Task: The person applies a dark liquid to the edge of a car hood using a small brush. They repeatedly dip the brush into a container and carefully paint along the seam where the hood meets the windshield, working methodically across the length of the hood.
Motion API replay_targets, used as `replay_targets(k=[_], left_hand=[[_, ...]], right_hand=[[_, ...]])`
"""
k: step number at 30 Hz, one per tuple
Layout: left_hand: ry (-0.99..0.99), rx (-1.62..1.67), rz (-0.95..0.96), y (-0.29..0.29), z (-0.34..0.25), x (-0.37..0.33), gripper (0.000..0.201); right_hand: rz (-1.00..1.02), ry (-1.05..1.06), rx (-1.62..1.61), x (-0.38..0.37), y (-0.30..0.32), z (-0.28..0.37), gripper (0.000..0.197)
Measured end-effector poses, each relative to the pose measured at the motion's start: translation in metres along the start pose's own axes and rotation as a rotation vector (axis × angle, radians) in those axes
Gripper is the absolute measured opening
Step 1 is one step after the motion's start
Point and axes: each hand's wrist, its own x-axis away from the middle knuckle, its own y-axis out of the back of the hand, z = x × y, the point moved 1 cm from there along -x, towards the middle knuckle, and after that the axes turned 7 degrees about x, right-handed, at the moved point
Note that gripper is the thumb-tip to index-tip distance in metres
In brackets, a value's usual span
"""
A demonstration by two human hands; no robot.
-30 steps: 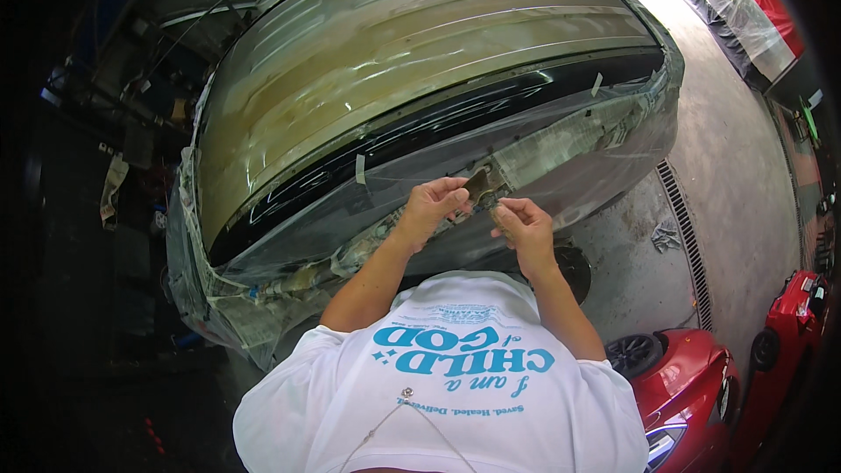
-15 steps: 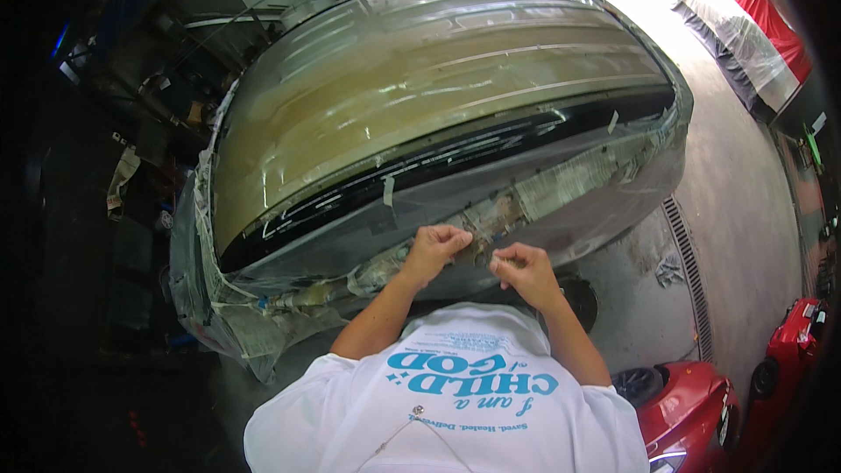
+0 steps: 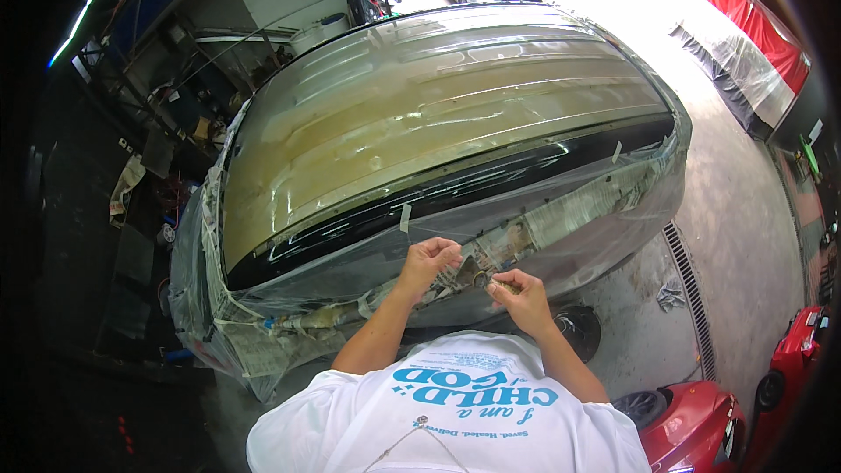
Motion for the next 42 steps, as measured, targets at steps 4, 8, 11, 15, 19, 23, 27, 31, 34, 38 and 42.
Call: replay_targets(k=[4, 8, 11, 15, 19, 23, 27, 31, 34, 38, 42], left_hand=[[-0.031, -0.166, 0.129, -0.001, 0.002, 0.009, 0.019], [0.038, -0.138, 0.116, 0.011, 0.007, 0.013, 0.017], [0.046, -0.064, 0.081, 0.016, 0.004, 0.017, 0.019], [-0.025, 0.019, -0.101, 0.025, 0.002, 0.021, 0.022], [-0.086, 0.104, -0.187, 0.045, 0.005, 0.021, 0.023], [-0.148, 0.170, -0.275, 0.063, 0.000, 0.026, 0.025], [-0.233, 0.225, -0.348, 0.084, 0.002, 0.031, 0.032], [-0.241, 0.171, -0.374, 0.090, 0.002, 0.038, 0.035], [-0.231, 0.170, -0.311, 0.092, -0.001, 0.036, 0.018], [-0.347, 0.084, -0.339, 0.081, -0.027, 0.020, 0.037], [-0.397, -0.012, -0.353, 0.100, -0.027, -0.013, 0.058]], right_hand=[[0.089, 0.005, 0.055, -0.001, -0.006, 0.000, 0.026], [0.175, -0.022, 0.015, 0.002, -0.011, 0.008, 0.026], [0.182, -0.001, 0.044, 0.002, -0.017, 0.008, 0.026], [0.099, 0.056, 0.028, 0.001, -0.023, 0.005, 0.026], [-0.005, -0.013, -0.087, 0.001, -0.025, 0.019, 0.024], [-0.072, -0.014, -0.130, 0.000, -0.022, 0.014, 0.025], [-0.149, -0.021, -0.232, -0.002, -0.021, 0.006, 0.027], [-0.192, -0.041, -0.310, -0.006, -0.019, 0.006, 0.026], [-0.219, -0.035, -0.330, -0.005, -0.017, 0.008, 0.028], [-0.251, 0.010, -0.359, 0.001, -0.019, 0.019, 0.035], [-0.212, 0.008, -0.316, 0.007, -0.005, 0.003, 0.041]])
